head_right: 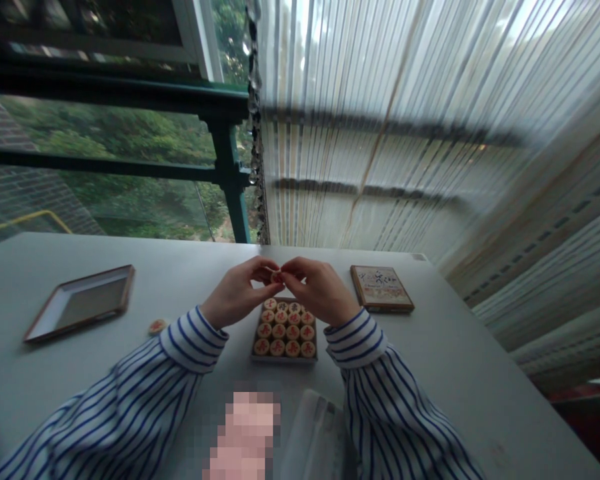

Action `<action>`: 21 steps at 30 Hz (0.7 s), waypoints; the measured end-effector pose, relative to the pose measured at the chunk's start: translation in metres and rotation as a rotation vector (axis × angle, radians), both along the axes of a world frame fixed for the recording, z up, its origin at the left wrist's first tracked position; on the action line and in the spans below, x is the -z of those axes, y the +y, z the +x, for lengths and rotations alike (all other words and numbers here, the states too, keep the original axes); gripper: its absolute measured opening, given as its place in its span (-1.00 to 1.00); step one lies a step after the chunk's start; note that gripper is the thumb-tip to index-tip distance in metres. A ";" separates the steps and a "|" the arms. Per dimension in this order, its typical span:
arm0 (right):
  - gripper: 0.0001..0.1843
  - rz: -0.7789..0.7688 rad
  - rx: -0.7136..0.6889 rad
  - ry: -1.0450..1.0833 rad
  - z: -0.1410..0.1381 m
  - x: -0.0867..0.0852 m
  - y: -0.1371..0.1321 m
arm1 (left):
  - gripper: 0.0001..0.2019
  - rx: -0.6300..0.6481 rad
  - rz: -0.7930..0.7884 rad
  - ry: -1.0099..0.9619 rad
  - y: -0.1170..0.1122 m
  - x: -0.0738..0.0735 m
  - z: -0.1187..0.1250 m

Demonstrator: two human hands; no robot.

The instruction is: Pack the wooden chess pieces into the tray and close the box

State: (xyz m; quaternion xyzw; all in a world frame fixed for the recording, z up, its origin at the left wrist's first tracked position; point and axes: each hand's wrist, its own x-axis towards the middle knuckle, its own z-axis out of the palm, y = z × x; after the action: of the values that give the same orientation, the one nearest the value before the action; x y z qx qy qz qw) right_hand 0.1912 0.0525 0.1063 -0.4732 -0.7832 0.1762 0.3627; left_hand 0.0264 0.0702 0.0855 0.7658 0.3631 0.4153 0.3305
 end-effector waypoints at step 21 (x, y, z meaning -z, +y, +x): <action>-0.83 -0.006 -0.027 0.006 0.001 0.003 0.001 | -0.76 0.125 -0.229 0.011 0.002 -0.007 -0.009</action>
State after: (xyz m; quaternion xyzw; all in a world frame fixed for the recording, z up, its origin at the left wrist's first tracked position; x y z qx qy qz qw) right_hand 0.1923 0.0534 0.1031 -0.4630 -0.7881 0.1848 0.3611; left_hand 0.0177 0.0718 0.0926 0.7467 0.3613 0.3453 0.4389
